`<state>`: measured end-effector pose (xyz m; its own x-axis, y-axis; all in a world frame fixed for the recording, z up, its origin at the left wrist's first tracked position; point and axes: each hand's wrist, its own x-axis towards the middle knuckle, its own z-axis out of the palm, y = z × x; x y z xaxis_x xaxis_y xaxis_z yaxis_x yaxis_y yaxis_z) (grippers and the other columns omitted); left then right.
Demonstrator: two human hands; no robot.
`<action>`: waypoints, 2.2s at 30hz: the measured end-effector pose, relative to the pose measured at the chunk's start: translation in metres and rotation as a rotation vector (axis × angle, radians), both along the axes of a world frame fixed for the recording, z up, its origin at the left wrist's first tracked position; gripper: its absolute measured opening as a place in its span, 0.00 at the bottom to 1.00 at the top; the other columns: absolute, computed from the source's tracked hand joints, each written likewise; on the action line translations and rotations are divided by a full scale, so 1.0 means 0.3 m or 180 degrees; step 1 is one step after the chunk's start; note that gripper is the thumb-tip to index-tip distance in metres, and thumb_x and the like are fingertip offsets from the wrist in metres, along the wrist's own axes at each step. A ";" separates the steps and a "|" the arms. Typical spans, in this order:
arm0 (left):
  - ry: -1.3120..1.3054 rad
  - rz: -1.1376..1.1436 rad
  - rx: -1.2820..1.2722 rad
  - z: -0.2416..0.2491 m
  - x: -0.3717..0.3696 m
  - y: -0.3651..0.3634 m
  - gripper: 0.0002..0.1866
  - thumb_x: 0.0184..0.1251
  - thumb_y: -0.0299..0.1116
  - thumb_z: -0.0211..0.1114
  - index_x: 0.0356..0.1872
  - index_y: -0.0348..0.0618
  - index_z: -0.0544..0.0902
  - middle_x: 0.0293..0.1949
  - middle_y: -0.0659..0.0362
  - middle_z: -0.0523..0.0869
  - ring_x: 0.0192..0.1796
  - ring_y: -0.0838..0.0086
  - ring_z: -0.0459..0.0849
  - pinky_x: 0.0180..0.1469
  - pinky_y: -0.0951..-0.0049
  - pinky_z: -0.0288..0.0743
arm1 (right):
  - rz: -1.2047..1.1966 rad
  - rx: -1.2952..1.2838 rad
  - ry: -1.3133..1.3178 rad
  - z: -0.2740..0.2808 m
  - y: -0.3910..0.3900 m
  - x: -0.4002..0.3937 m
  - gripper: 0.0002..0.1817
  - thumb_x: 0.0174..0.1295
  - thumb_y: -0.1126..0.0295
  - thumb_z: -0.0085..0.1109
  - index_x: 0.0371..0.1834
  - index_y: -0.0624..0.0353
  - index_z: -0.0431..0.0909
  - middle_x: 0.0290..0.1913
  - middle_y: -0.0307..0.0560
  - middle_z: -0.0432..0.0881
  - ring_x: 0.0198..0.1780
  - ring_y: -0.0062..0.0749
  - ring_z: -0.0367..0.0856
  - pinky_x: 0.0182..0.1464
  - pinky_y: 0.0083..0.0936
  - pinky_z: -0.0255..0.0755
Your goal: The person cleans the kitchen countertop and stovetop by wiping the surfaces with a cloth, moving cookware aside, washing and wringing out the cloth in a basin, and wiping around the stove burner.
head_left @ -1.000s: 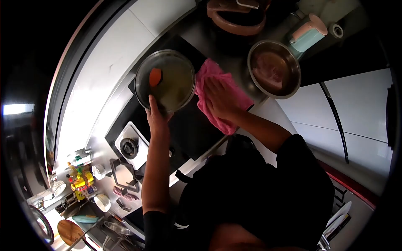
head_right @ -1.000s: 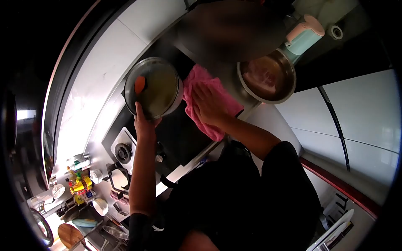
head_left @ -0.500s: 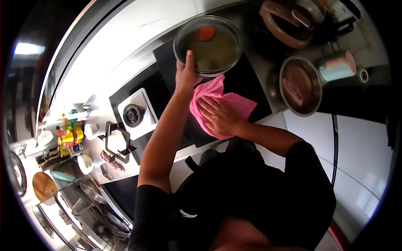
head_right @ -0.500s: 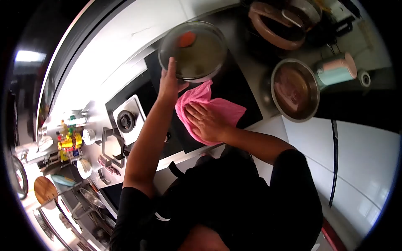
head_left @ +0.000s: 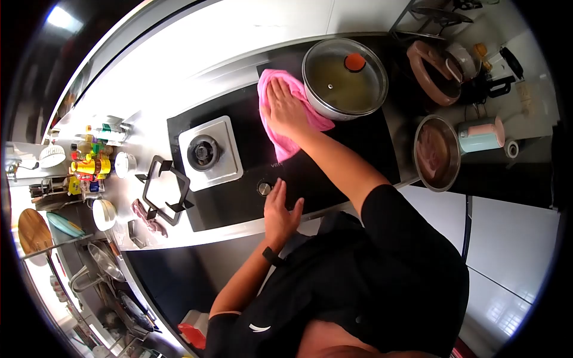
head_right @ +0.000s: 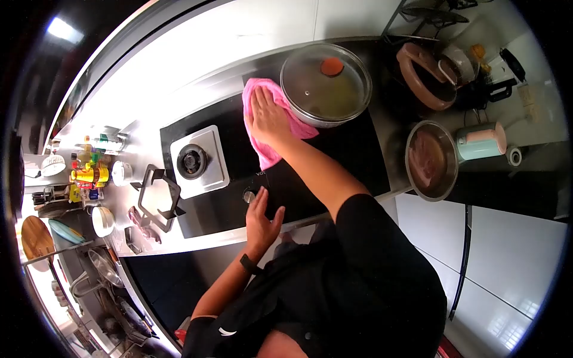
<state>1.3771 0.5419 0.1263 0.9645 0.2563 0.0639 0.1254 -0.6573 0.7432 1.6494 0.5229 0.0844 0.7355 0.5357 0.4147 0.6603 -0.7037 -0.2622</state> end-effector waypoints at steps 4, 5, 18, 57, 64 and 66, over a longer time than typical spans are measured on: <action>0.0176 -0.0092 -0.0240 -0.037 -0.052 -0.013 0.31 0.62 0.33 0.72 0.65 0.28 0.74 0.57 0.37 0.82 0.54 0.48 0.85 0.52 0.63 0.82 | -0.0843 0.0047 -0.0107 -0.033 0.118 0.180 0.36 0.69 0.53 0.47 0.70 0.74 0.65 0.74 0.65 0.65 0.76 0.57 0.60 0.73 0.41 0.62; 0.0156 -0.0075 -0.0236 -0.050 -0.064 -0.016 0.31 0.62 0.33 0.72 0.65 0.28 0.74 0.57 0.37 0.82 0.54 0.48 0.85 0.52 0.63 0.82 | -0.1039 0.0147 -0.0009 -0.028 0.143 0.214 0.36 0.69 0.53 0.47 0.71 0.73 0.64 0.75 0.65 0.64 0.77 0.56 0.59 0.74 0.41 0.62; 0.0596 0.0109 -0.1595 -0.148 -0.089 -0.038 0.34 0.61 0.28 0.72 0.70 0.36 0.71 0.38 0.46 0.88 0.38 0.62 0.89 0.43 0.68 0.82 | -0.0314 -0.0074 -0.0078 -0.007 -0.126 -0.217 0.31 0.69 0.59 0.49 0.68 0.73 0.68 0.71 0.67 0.68 0.74 0.55 0.63 0.77 0.45 0.53; 0.1616 0.0507 -0.3476 -0.145 -0.008 0.025 0.31 0.80 0.57 0.48 0.56 0.34 0.80 0.40 0.56 0.86 0.37 0.73 0.83 0.42 0.74 0.80 | 0.0514 0.0064 0.0696 0.074 -0.720 -0.595 0.20 0.65 0.67 0.59 0.60 0.55 0.80 0.65 0.48 0.79 0.70 0.48 0.71 0.72 0.43 0.62; 0.1480 0.0482 -0.3260 -0.102 -0.039 0.059 0.30 0.81 0.51 0.51 0.65 0.31 0.74 0.48 0.48 0.87 0.44 0.70 0.86 0.48 0.72 0.80 | -0.0679 0.0409 0.0361 0.033 -0.846 -0.492 0.15 0.64 0.74 0.57 0.52 0.53 0.84 0.60 0.47 0.82 0.66 0.47 0.76 0.69 0.40 0.68; 0.1398 0.0484 -0.3276 -0.091 -0.049 0.074 0.28 0.81 0.48 0.53 0.63 0.31 0.76 0.48 0.48 0.88 0.43 0.71 0.86 0.47 0.73 0.80 | -0.0799 0.0493 0.0319 0.030 -0.842 -0.495 0.15 0.62 0.75 0.58 0.51 0.54 0.84 0.59 0.47 0.83 0.66 0.46 0.76 0.68 0.40 0.69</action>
